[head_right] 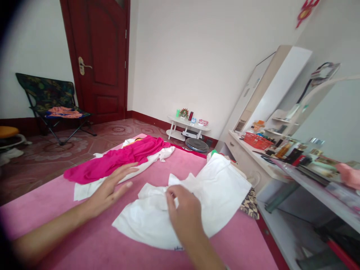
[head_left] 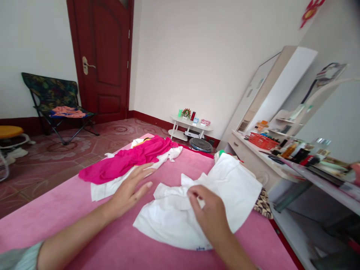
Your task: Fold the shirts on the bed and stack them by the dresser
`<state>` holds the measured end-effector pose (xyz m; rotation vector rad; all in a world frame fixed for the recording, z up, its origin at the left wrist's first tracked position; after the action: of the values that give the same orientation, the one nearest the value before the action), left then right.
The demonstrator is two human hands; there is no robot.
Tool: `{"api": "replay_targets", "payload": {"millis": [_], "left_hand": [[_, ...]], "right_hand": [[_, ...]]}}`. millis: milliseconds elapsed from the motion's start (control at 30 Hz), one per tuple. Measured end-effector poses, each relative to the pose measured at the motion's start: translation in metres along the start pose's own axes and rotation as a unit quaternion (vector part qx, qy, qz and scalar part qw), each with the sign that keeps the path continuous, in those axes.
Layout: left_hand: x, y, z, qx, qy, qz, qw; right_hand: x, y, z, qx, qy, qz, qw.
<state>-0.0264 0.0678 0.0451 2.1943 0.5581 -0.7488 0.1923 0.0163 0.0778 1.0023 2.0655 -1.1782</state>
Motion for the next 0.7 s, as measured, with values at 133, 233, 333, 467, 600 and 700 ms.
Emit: {"api": "replay_targets", "payload": {"millis": [133, 233, 333, 467, 600, 700], "left_hand": [[0.053, 0.025, 0.018, 0.006, -0.140, 0.056, 0.989], [0.086, 0.040, 0.037, 0.027, -0.238, 0.039, 0.970], [0.096, 0.047, 0.042, 0.015, -0.266, 0.024, 0.964], [0.059, 0.048, 0.017, 0.010, -0.182, 0.071, 0.981], [-0.063, 0.031, -0.014, 0.019, 0.108, 0.037, 0.993], [-0.144, 0.012, 0.004, -0.002, 0.300, -0.054, 0.952]], "right_hand": [[-0.032, 0.112, -0.030, 0.029, 0.083, 0.136, 0.987], [-0.041, 0.202, -0.016, 0.139, 0.052, 0.270, 0.951], [-0.043, 0.248, 0.003, 0.185, -0.021, 0.317, 0.930], [-0.064, 0.249, 0.001, 0.182, -0.037, 0.239, 0.953], [-0.124, 0.212, 0.001, 0.167, 0.166, -0.024, 0.971], [-0.142, 0.175, 0.024, 0.157, 0.230, -0.152, 0.948]]}}
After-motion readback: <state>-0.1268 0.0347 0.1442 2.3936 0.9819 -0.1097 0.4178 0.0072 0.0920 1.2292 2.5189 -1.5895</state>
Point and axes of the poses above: each hand's wrist, its own z-axis away from the middle knuckle, its own x-axis out of the palm, y = z × x, the point moved 10 cm from there along -z, towards the middle knuckle
